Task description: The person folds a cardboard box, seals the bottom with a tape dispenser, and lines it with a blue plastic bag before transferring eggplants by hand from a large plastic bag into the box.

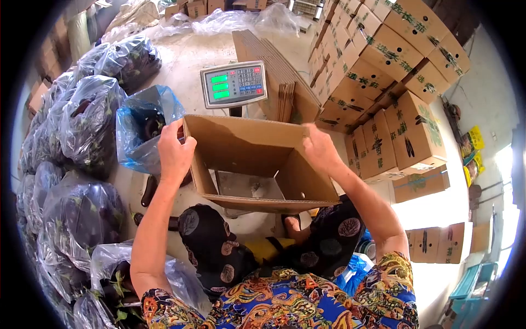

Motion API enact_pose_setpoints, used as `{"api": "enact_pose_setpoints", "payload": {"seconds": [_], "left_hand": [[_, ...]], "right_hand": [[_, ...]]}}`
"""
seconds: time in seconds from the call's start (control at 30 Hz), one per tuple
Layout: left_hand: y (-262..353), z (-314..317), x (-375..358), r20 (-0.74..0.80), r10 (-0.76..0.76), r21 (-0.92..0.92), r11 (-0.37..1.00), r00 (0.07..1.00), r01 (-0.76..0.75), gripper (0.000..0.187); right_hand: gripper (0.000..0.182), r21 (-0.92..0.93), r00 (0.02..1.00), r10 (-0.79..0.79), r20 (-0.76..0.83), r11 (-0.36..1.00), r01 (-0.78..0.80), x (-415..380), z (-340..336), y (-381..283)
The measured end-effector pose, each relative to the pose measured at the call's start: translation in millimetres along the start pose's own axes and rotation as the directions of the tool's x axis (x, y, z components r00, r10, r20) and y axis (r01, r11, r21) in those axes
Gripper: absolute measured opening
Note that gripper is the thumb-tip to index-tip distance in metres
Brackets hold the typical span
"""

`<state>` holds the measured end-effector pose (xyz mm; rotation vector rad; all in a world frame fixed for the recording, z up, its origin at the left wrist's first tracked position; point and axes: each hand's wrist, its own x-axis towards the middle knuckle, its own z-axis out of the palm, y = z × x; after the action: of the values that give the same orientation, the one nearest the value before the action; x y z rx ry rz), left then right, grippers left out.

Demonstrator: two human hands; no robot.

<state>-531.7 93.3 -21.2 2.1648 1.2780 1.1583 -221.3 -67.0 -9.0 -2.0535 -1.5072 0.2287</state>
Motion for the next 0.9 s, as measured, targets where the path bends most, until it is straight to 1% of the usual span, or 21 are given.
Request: {"api": "enact_pose_setpoints", "payload": {"seconds": [0.03,0.07,0.17,0.2,0.23,0.27,0.3,0.37,0.4,0.47,0.5,0.53,0.57,0.63,0.67,0.7,0.73,0.77,0.83,0.87,0.9], "left_hand": [[5.5,-4.7,-1.9,0.039,0.038,0.012,0.999,0.999,-0.038,0.040],[11.3,-9.2,-2.9,0.077,0.077,0.025,0.997,0.994,-0.079,0.040],[13.4,-6.2,-3.0,0.150,0.151,0.092,0.982,0.977,-0.166,0.038],[16.6,-0.7,-1.8,0.183,0.175,0.116,0.973,0.967,-0.198,0.038],[21.8,5.0,-3.4,0.218,0.198,0.136,0.964,0.956,-0.230,0.037],[32.5,10.7,-7.6,0.404,0.220,0.265,0.901,0.888,-0.344,0.036],[40.0,18.3,-14.8,0.506,0.193,0.315,0.866,0.841,-0.388,0.038],[18.7,34.6,-12.9,0.762,0.195,0.093,0.910,0.617,-0.403,0.039],[8.7,35.4,-10.8,0.697,0.203,0.016,0.954,0.688,-0.298,0.037],[-5.2,28.0,-5.0,0.560,0.168,-0.157,0.983,0.811,-0.095,0.034],[-19.3,26.9,-8.2,0.454,0.255,-0.113,0.967,0.854,-0.229,0.032],[-36.5,28.2,-18.4,0.349,0.350,-0.053,0.933,0.869,-0.355,0.031],[-34.8,25.6,-23.6,0.254,0.448,0.015,0.884,0.857,-0.467,0.030],[-30.3,28.1,-28.9,0.254,0.399,-0.076,0.917,0.881,-0.393,0.034],[-31.6,30.5,-25.9,0.227,0.373,-0.121,0.928,0.900,-0.354,0.036],[-32.3,31.5,-20.9,0.197,0.355,-0.164,0.931,0.914,-0.326,0.038],[-32.5,31.2,-18.9,0.228,0.357,-0.186,0.929,0.906,-0.319,0.038],[-31.6,31.0,-19.2,0.220,0.325,-0.204,0.937,0.920,-0.282,0.037],[-32.2,26.3,-27.5,0.214,0.233,-0.216,0.958,0.949,-0.187,0.035],[-29.6,19.1,-29.2,0.209,0.237,-0.227,0.956,0.949,-0.188,0.028],[-34.2,12.3,-31.3,0.252,0.115,-0.362,0.932,0.961,-0.017,0.026]], "right_hand": [[0.029,0.084,0.996,-0.062,-0.069,0.994,0.068,3.3,0.2,0.5],[0.035,0.175,0.995,0.091,0.034,0.980,-0.095,9.0,-4.7,0.9],[0.032,0.314,0.997,0.022,0.077,0.948,-0.045,17.0,-0.1,-7.5],[0.028,0.345,0.986,0.132,0.099,0.925,-0.158,14.8,1.4,-15.0],[0.029,0.315,0.984,0.157,0.084,0.933,-0.176,16.0,4.3,-18.7],[0.030,0.282,0.981,0.179,0.070,0.940,-0.192,19.8,5.7,-20.7],[0.030,0.247,0.979,0.198,0.052,0.947,-0.205,22.8,6.3,-21.1],[0.034,0.252,0.977,0.204,0.062,0.944,-0.213,23.0,4.9,-17.6],[0.035,0.258,0.975,0.212,0.069,0.940,-0.222,20.7,6.1,-15.6],[0.037,0.131,0.975,-0.010,-0.220,0.991,0.039,5.5,13.0,-18.6],[0.038,0.038,0.927,-0.143,-0.347,0.985,0.166,-0.6,15.7,-23.9],[0.037,0.074,0.898,-0.190,-0.398,0.968,0.238,-9.7,2.5,-47.7],[0.035,0.157,0.898,-0.281,-0.339,0.924,0.349,-7.6,0.4,-50.5],[0.030,0.339,0.853,-0.469,-0.227,0.783,0.521,-5.8,1.6,-50.5],[0.025,0.402,0.895,-0.446,0.006,0.821,0.407,-5.8,8.1,-56.7],[0.026,0.301,0.909,-0.396,0.130,0.889,0.344,-6.4,18.6,-69.8],[0.032,0.329,0.845,-0.528,0.081,0.815,0.477,-1.1,37.7,-80.7],[0.049,0.336,0.749,-0.648,0.134,0.741,0.581,6.9,71.1,-72.3],[0.068,0.183,0.757,-0.630,0.170,0.775,0.604,5.6,125.1,-57.8],[0.076,0.195,0.715,-0.643,0.274,0.766,0.613,8.7,131.7,-59.1],[0.077,0.149,0.695,-0.643,0.321,0.759,0.634,8.4,135.4,-58.9]]}}
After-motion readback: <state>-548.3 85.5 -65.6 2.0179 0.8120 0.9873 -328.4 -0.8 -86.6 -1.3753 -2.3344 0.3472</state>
